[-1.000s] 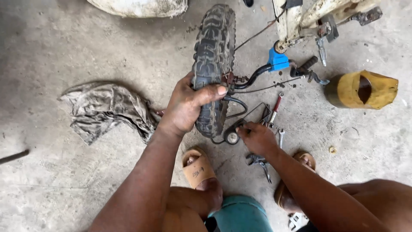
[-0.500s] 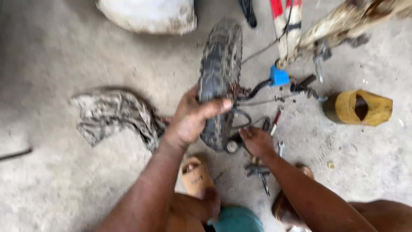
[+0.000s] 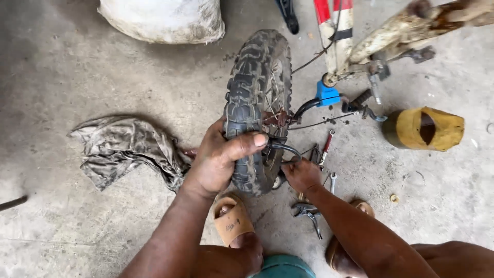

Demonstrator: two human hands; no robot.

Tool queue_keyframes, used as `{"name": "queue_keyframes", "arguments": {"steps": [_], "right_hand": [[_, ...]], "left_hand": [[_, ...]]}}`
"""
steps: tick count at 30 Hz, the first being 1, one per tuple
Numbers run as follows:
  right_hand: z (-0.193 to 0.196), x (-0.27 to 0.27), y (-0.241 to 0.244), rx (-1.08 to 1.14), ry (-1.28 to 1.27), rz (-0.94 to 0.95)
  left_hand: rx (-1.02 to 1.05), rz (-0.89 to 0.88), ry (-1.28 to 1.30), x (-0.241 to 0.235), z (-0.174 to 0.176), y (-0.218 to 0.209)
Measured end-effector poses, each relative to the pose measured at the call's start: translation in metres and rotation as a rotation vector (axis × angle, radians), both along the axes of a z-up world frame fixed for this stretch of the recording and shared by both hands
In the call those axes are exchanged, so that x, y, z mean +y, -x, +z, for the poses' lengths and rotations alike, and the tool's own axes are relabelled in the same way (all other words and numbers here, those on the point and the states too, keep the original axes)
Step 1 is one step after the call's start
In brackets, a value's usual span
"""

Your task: The person removes a bicycle wheel and uses a hand pump to inflate the tire. They then reattach the wheel to the bicycle frame and tighten the axle nuts using two wrenches.

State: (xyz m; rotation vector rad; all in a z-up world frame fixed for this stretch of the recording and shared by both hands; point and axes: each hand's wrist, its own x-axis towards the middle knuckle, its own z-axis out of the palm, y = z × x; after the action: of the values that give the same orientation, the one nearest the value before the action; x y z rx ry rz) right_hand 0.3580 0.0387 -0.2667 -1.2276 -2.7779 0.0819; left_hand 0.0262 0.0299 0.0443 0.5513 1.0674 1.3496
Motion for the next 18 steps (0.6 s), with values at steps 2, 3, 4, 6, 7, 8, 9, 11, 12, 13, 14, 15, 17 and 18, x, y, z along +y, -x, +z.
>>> {"name": "queue_keyframes", "arguments": {"steps": [2,3,4,6,7,8,9,11,12,13,14,15,17,18], "right_hand": [[0.032,0.010,0.028,0.104,0.044,-0.052],[0.069,0.011,0.037,0.064,-0.080,0.104],[0.105,0.013,0.047,0.027,-0.203,0.262],[0.083,0.009,0.023,0.041,-0.176,0.277],[0.070,0.009,0.012,0.051,-0.150,0.288],[0.054,0.000,0.013,0.058,-0.151,0.284],[0.038,-0.009,0.010,0.053,-0.066,0.105],[0.013,-0.012,0.018,0.056,0.022,-0.065],[0.007,-0.007,0.027,0.066,0.088,-0.303],[0.004,-0.004,0.031,0.071,0.149,-0.552],[0.009,-0.008,0.034,0.073,0.148,-0.554],[0.014,-0.004,0.040,0.097,0.140,-0.535],[0.020,-0.003,0.037,0.113,0.132,-0.525],[0.021,-0.006,0.030,0.120,0.118,-0.400]], "left_hand": [[-0.004,0.034,-0.041,0.006,0.005,0.007],[0.050,0.010,-0.048,0.004,0.006,0.006],[0.104,-0.015,-0.055,0.004,0.006,0.006],[0.073,0.017,-0.023,-0.001,0.002,0.003],[0.040,0.045,0.006,0.000,0.000,0.002],[0.047,0.041,0.006,0.002,0.005,0.007],[0.050,0.037,0.049,0.003,0.006,0.010],[0.062,0.042,0.095,0.004,0.005,0.017],[0.103,0.037,0.123,0.003,0.004,0.020],[0.138,0.021,0.147,0.003,0.005,0.019],[0.140,0.020,0.145,0.001,0.001,0.017],[0.119,0.023,0.151,0.002,0.000,0.016],[0.091,0.015,0.159,0.002,-0.005,0.012],[0.048,0.062,0.118,0.002,-0.012,0.010]]}}
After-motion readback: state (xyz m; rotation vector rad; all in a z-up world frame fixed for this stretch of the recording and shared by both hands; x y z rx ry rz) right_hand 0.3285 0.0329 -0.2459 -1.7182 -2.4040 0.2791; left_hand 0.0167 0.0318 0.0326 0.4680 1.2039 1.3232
